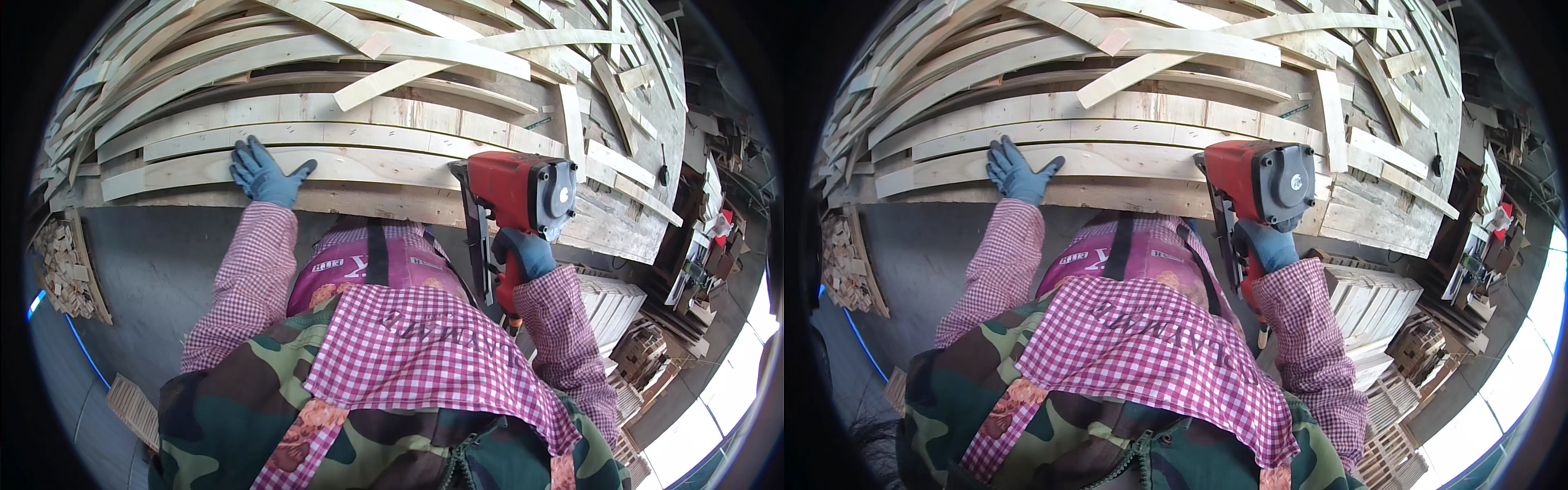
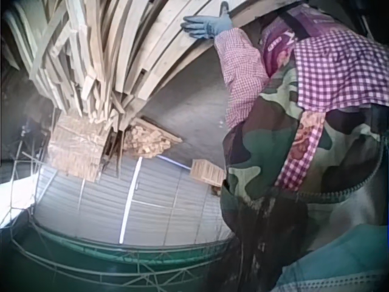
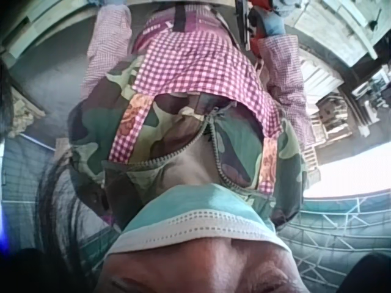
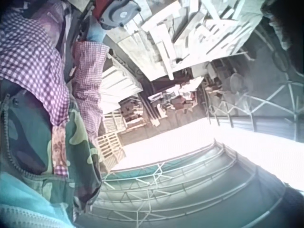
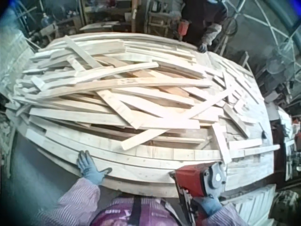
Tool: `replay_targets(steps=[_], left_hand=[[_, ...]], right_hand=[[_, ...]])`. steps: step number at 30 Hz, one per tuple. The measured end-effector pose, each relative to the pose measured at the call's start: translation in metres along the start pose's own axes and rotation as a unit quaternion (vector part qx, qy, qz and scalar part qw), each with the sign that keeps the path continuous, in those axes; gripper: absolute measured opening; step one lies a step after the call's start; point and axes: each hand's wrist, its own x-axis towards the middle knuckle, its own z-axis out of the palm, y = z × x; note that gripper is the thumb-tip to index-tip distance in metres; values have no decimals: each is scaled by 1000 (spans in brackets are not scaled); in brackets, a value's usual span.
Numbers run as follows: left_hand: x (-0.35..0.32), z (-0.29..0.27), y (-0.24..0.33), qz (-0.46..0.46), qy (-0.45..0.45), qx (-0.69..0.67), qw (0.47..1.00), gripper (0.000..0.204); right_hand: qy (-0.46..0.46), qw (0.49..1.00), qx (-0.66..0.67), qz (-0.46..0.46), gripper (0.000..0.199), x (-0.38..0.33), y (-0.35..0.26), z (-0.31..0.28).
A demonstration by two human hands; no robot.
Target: The person arranges thin wooden planks on a curved wooden frame and secures them with a pneumatic nail gun. The person repeatedly picks up planks, positions them along the curve, and fastens them in place.
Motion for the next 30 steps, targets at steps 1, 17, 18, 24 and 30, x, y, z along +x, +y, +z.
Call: replay_targets(steps=[1,17,18,24,30], left_hand=[[16,-10,-16,-27,-46,25,998,134],[45,-21,-20,-101,-194,44,975,147],[45,-22,-20,-102,-192,44,975,147],[43,-27,-18,-107,-203,41,972,145],[45,-30,-15,-106,-216,49,969,145]], right_hand=[[5,999,-51,-16,20,2,-4,3],[-33,979,-186,77,8,-25,-31,21],[-45,975,-205,72,7,-27,-37,19],[-49,998,-26,-20,12,-27,-45,53],[-34,972,-231,-34,49,29,3,83]])
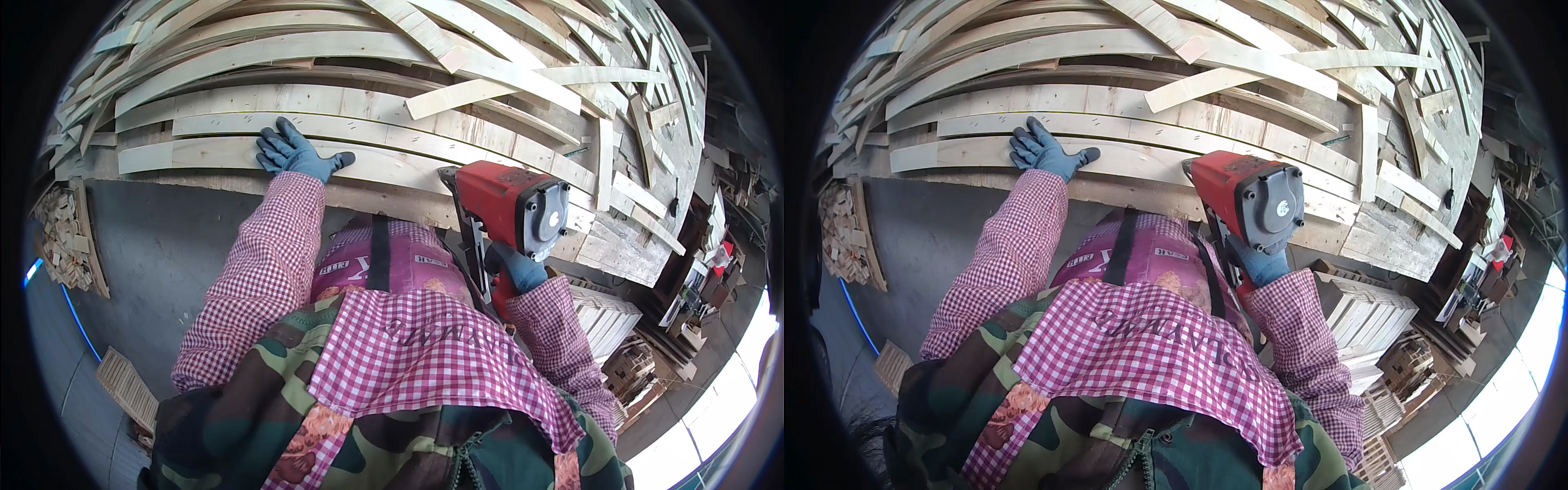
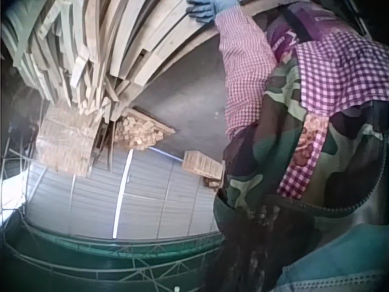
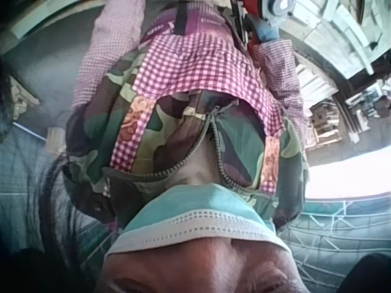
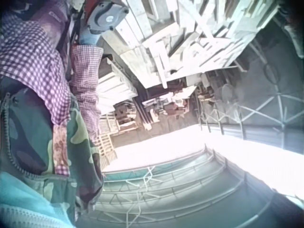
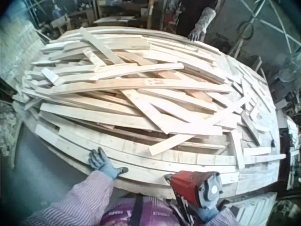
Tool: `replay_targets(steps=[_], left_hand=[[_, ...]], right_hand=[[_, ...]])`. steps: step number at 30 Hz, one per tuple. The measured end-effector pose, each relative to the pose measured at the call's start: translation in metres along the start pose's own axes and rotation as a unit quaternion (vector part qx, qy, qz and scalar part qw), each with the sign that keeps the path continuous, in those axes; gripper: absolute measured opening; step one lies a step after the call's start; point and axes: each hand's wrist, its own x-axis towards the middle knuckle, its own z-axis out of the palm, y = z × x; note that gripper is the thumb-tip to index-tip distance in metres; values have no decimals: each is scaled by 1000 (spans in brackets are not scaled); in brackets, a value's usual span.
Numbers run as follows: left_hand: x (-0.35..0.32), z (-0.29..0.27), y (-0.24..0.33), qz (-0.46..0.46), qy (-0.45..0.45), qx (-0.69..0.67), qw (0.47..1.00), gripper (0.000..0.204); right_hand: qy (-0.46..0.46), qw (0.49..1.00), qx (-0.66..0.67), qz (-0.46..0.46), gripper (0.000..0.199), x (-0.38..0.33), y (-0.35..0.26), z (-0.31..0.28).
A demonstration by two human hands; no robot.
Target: The person arranges thin wooden planks on a curved wooden frame and secures them with a pneumatic nail gun. The person repeatedly picks up planks, positions them along the curve, and fastens them in place.
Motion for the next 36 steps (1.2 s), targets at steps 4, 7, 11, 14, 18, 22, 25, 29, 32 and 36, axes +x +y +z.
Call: replay_targets(steps=[4,7,11,14,18,22,25,29,32,36], left_hand=[[1,2,-2,-3,14,-8,1000,145],[-2,-1,1,-3,6,-1,1000,145],[-3,-1,-2,-6,8,-7,1000,145],[-4,0,-1,4,11,-13,1000,145],[1,4,-2,10,20,-28,999,146],[3,5,-6,20,19,-50,998,146],[3,5,-7,22,21,-53,998,146],[1,3,-7,28,16,-64,997,146],[3,3,-7,23,21,-52,998,149],[2,3,-8,31,3,-75,997,150]], right_hand=[[34,998,-2,-45,52,-2,19,6],[-4,1000,27,3,51,-11,33,8],[-20,999,37,20,51,-26,12,1],[-3,999,39,-4,50,-30,17,-3],[30,991,24,-127,45,-10,-1,4],[-3,995,-19,-95,41,-9,-59,2],[-6,992,-83,-91,43,-9,-71,-2],[-22,998,15,-56,50,-3,-11,15],[-54,996,65,25,54,-8,-10,21],[-8,996,71,49,50,-19,-32,26]])
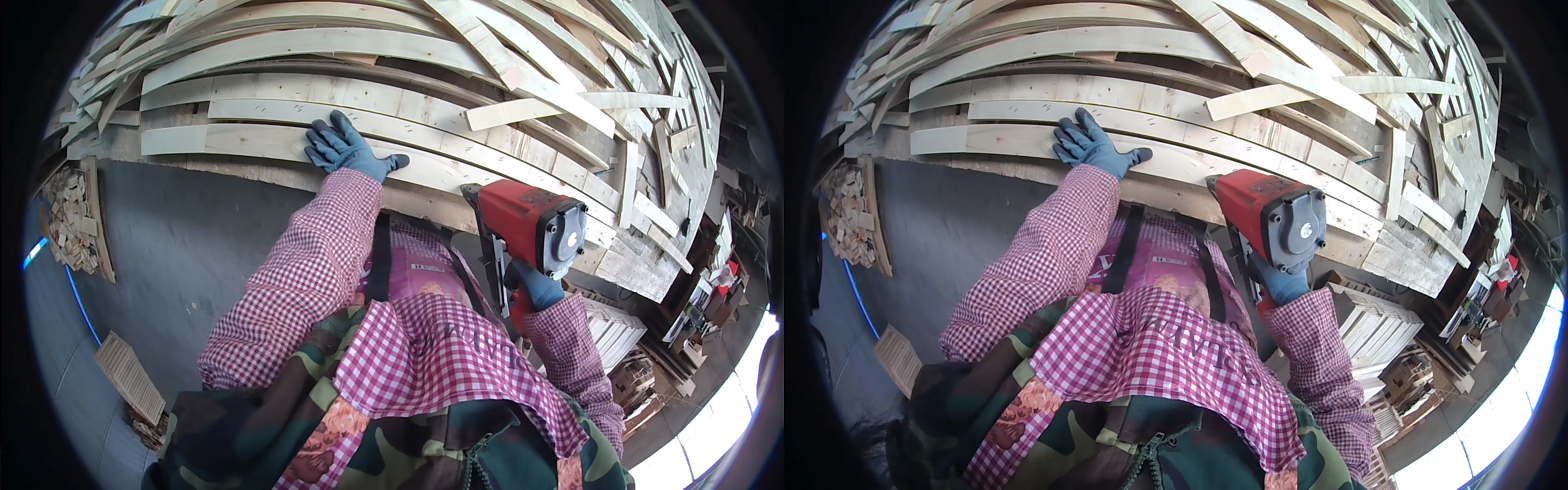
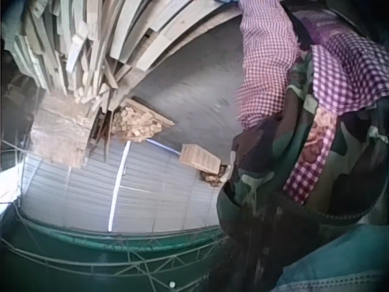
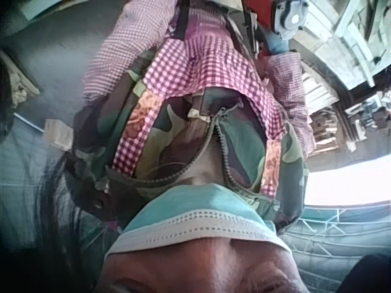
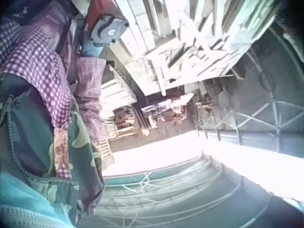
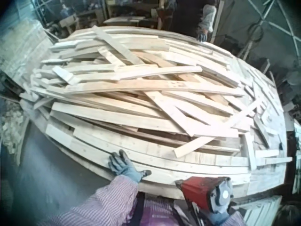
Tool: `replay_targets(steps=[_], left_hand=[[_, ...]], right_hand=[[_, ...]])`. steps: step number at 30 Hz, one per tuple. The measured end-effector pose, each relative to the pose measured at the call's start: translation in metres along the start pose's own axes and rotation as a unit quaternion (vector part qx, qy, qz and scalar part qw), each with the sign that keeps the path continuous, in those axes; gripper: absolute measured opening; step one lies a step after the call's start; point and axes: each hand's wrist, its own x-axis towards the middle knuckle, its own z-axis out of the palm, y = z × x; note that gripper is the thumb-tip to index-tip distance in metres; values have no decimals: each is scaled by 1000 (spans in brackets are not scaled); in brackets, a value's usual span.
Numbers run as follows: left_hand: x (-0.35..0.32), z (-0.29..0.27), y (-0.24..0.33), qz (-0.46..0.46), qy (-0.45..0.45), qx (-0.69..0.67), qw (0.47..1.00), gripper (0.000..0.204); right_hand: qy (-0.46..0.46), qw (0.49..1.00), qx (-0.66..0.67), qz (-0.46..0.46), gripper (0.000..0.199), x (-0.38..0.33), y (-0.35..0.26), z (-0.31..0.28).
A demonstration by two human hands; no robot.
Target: The person arranges thin wooden planks on a curved wooden frame and secures them with a pneumatic nail gun. The person repeatedly picks up planks, positions them along the curve, and fastens them in place.
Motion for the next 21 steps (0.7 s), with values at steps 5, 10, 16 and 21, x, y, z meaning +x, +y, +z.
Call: replay_targets(steps=[5,10,16,21], left_hand=[[-1,-4,-16,70,-13,-32,997,141],[31,0,-117,409,108,-172,890,115],[114,-83,-204,127,183,12,975,124],[128,-101,-196,67,30,88,993,131]], right_hand=[[-24,993,42,104,23,-38,-87,-2],[-6,993,-59,-107,26,-54,-122,37],[23,966,255,-39,13,-24,-163,94],[83,992,96,18,15,-8,-179,108]])
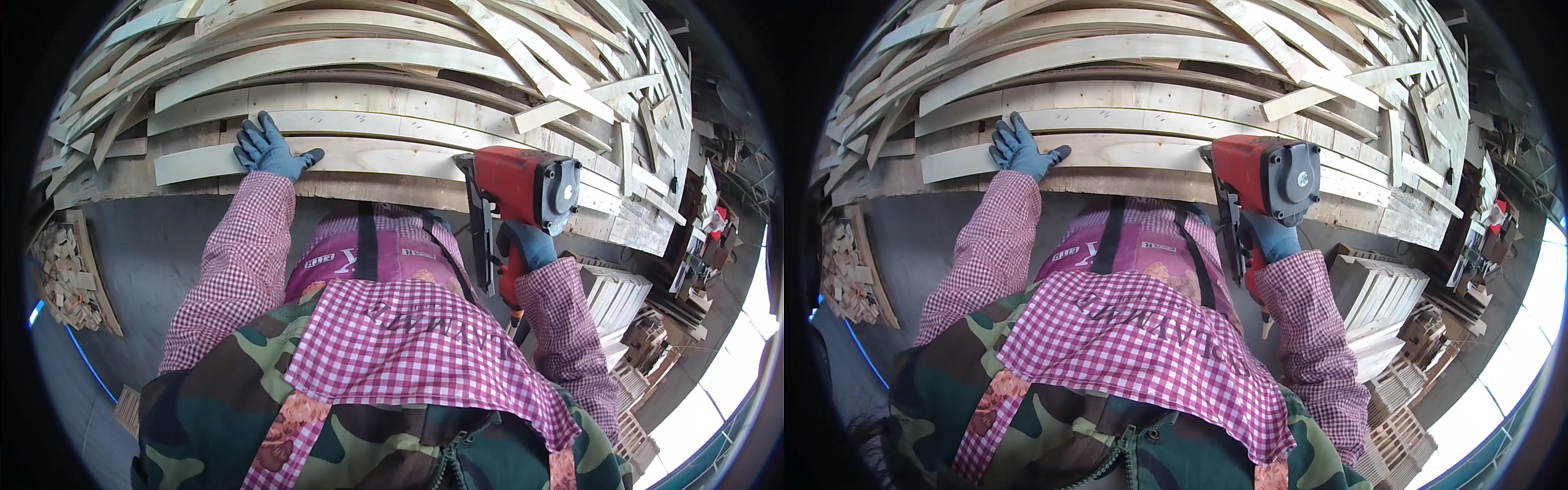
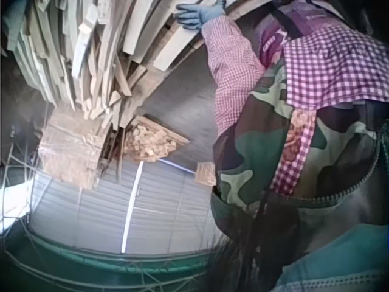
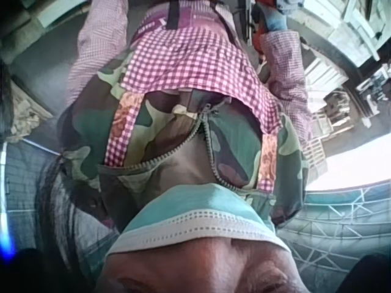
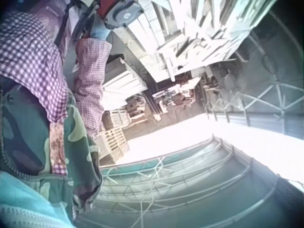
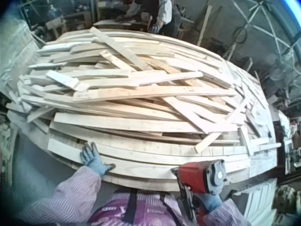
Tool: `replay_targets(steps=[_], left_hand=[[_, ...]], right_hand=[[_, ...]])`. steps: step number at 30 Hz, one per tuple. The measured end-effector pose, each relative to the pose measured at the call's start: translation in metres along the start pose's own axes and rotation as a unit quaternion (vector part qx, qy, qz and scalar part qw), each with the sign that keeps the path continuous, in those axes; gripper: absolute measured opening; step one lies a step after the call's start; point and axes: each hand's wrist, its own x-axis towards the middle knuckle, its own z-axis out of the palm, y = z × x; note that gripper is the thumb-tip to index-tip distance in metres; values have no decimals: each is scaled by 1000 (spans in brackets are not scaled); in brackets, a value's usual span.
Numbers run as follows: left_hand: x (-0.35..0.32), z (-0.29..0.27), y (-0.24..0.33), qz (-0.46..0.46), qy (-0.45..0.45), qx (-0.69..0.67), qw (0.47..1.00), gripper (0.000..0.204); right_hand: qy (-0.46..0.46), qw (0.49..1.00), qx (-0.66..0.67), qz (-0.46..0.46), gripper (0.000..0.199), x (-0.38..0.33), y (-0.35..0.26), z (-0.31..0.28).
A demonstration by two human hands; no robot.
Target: The person arranges thin wooden planks on a curved wooden frame and secures them with a pneumatic nail gun. The person repeatedly picks up planks, positions them along the curve, and fastens them in place.
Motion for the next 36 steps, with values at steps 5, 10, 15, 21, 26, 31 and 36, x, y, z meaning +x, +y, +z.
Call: replay_targets(steps=[5,10,15,21,26,31,36], left_hand=[[3,-4,4,-6,-31,-2,999,133],[2,-1,2,-4,-30,-11,999,132],[-1,-11,6,-12,-49,-2,999,132],[0,-7,3,-1,-38,-17,999,132],[2,-8,5,-3,-37,-2,999,132],[3,-4,3,-15,-36,14,999,132],[1,-4,3,-7,-30,-7,1000,132]], right_hand=[[-13,1000,1,-15,16,-11,-1,-2],[-16,1000,22,-1,15,-8,22,2],[-65,996,-22,-57,12,-19,-5,-10],[-62,993,103,0,18,-5,-12,12],[-35,985,-124,-115,35,29,22,27],[-57,968,-184,-159,35,18,-3,21],[-38,948,-183,-258,35,8,16,23]])
